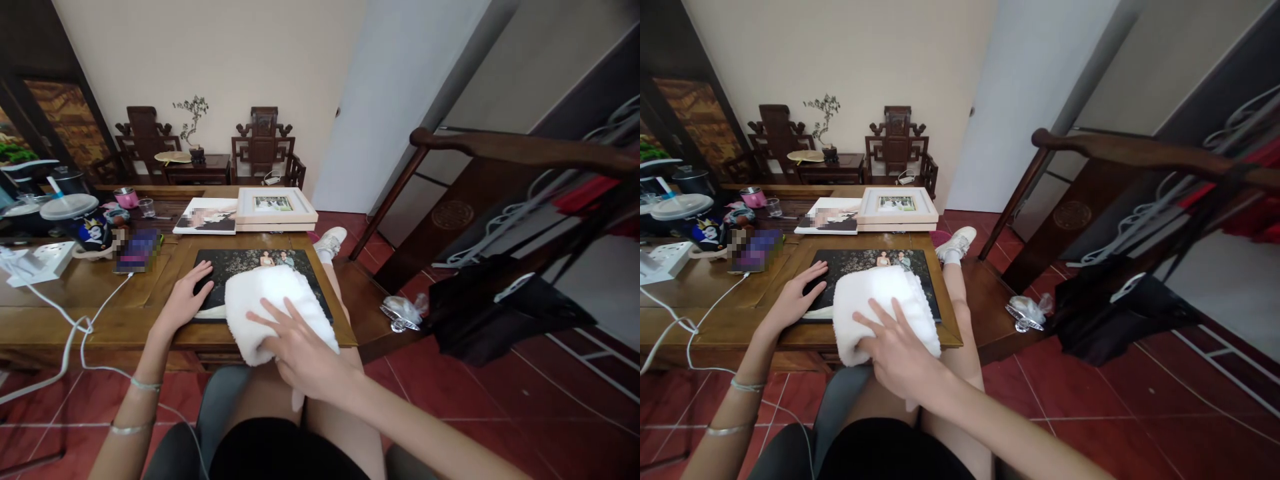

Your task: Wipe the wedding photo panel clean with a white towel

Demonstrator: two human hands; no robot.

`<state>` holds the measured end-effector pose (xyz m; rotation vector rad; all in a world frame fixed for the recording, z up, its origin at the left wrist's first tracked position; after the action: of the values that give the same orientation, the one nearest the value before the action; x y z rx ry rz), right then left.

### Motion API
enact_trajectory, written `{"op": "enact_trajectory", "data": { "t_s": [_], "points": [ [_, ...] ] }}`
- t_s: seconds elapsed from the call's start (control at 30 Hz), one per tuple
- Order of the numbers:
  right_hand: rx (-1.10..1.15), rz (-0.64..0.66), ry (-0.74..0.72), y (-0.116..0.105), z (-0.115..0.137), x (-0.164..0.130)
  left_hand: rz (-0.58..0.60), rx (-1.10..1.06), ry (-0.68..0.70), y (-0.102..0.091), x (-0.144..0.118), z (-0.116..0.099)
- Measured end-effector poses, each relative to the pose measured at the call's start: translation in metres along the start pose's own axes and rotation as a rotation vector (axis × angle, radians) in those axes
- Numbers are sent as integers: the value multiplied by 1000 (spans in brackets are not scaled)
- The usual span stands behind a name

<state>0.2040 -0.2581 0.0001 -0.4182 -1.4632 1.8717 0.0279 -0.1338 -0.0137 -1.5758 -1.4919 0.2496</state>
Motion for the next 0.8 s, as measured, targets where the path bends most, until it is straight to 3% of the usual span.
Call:
{"op": "enact_trajectory", "data": {
  "t_s": [0.17, 0.37, 0.5, 0.6, 0.8],
  "points": [
    [-70, -67, 38, -2, -28, 41, 2, 0, -2, 0, 0, 2],
    [-206, -105, 152, -14, -90, 116, 0, -15, -1, 0, 0, 2],
    [-218, -97, 255, -17, -112, 139, 6, -24, -6, 1, 0, 2],
    [-230, -104, 263, -13, -96, 131, 0, -21, -3, 0, 0, 2],
    [-178, -7, 96, 12, -18, 67, 10, -20, -10, 1, 0, 2]
  ]
}}
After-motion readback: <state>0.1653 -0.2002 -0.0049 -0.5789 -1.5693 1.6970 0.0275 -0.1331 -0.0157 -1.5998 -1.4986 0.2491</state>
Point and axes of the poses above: each hand's wrist, its own x-axis towards the middle knuckle, its own y-axis out of the palm, z = x × y, the point moved 8 cm from there along x, towards the middle knuckle, and after that the axes turned 3 degrees about -z, right-handed, at the moved point
